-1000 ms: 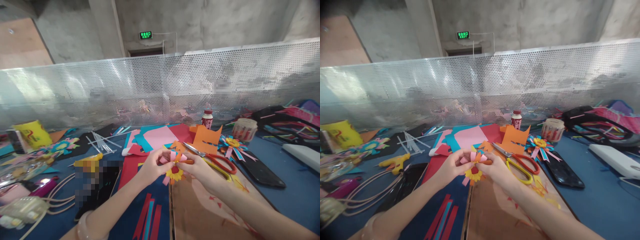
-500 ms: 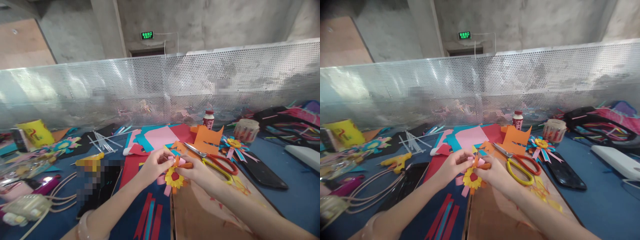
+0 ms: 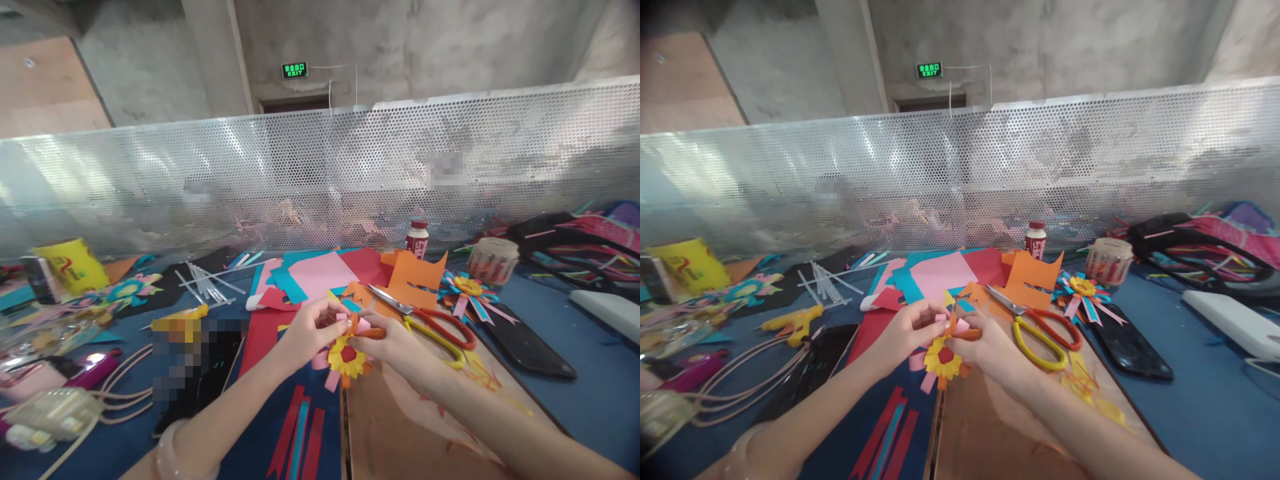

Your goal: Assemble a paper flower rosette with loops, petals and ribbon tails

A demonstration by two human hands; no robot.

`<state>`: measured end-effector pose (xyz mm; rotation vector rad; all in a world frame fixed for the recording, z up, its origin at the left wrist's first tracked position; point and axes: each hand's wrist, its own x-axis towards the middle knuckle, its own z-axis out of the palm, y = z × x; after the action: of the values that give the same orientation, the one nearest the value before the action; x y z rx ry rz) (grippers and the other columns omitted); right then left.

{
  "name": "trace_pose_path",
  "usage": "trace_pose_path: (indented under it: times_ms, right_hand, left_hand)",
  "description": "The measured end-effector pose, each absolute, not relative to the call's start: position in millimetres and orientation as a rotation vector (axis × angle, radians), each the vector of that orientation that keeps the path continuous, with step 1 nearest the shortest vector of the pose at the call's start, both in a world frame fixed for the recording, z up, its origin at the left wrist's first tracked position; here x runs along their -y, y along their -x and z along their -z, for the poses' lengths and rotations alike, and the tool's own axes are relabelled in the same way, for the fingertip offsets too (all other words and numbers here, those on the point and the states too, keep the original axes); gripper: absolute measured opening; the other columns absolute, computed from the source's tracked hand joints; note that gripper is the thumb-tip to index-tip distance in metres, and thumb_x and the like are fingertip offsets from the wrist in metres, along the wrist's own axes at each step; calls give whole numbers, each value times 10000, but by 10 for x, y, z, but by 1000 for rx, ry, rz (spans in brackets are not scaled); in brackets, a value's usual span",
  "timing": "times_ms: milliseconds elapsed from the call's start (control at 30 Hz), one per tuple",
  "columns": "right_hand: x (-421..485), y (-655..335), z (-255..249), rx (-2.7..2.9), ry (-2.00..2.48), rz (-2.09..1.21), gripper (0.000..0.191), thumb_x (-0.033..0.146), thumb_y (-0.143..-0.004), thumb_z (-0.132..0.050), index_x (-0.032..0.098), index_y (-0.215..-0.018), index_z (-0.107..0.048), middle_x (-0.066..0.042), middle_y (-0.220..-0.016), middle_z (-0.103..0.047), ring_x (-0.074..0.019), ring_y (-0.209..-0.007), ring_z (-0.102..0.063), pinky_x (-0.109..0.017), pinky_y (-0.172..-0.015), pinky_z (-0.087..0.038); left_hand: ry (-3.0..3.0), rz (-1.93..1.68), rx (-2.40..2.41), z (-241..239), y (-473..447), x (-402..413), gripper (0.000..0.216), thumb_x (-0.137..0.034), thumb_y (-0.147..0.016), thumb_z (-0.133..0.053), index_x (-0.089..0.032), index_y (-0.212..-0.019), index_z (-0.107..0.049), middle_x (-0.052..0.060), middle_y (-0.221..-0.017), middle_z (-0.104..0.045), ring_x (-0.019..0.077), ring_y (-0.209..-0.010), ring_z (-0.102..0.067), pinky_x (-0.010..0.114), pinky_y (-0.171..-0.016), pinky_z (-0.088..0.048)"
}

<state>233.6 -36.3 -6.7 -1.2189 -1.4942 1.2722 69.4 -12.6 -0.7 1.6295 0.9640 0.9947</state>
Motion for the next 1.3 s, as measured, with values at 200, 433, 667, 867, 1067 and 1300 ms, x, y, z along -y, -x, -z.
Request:
trace_pose_path:
  times_ms: [200, 433, 667, 867, 1067, 1300]
  right_hand:
    - [385, -2323, 46, 1443, 1205, -1382, 299, 263, -670, -622, 161, -950, -626, -19, -781, -662, -182, -759, -625, -242, -584, -427]
    - [402, -2323, 56, 1415, 1175, -1452, 309, 260, -657, -618, 171, -952, -604, -12, -785, -647, -175, -748, -622, -244, -576, -430]
    - [413, -2318, 69, 1407, 1124, -1465, 274, 230, -655, -623, 152, -917, -609, 1, -769, -609, -143, -689, -587, -236, -565, -419]
    - [395, -2322, 68, 1423, 1114, -1451, 243, 217, -642, -621, 144, -874, -615, 1, -786, -594, -138, -723, -568, -220, -572, -408]
    - [403, -2302, 52, 1431, 1125, -1438, 224, 202, -628, -615, 145, -845, -618, 26, -739, -556, -92, -636, -513, -191, -525, -364]
    - [419, -2323, 65, 1442, 1145, -1452, 302, 247, -638, -626, 150, -924, -615, 1, -810, -596, -122, -691, -552, -214, -566, -386]
  left_hand:
    - [-1617, -974, -975, 11, -700, 132, 203, -315, -717, -639, -165, -839, -576, 24, -789, -626, 155, -697, -585, 255, -595, -424]
    - [-1693, -958, -936, 7, -697, 138, 148, -308, -751, -605, -181, -826, -598, -5, -718, -588, 141, -663, -561, 236, -563, -402]
    - [-1710, -958, -949, 8, -698, 146, 114, -298, -759, -585, -184, -770, -580, -27, -674, -540, 120, -623, -505, 230, -558, -377]
    - [-1712, -963, -956, 6, -699, 143, 102, -280, -745, -583, -180, -756, -563, -26, -692, -539, 120, -632, -503, 237, -576, -379]
    - [-1706, -963, -942, 21, -700, 140, 96, -269, -750, -580, -176, -758, -558, -16, -747, -572, 122, -658, -520, 239, -595, -384]
    - [-1733, -951, -918, 33, -680, 128, 78, -254, -785, -572, -177, -790, -583, -23, -756, -586, 111, -671, -522, 230, -630, -391]
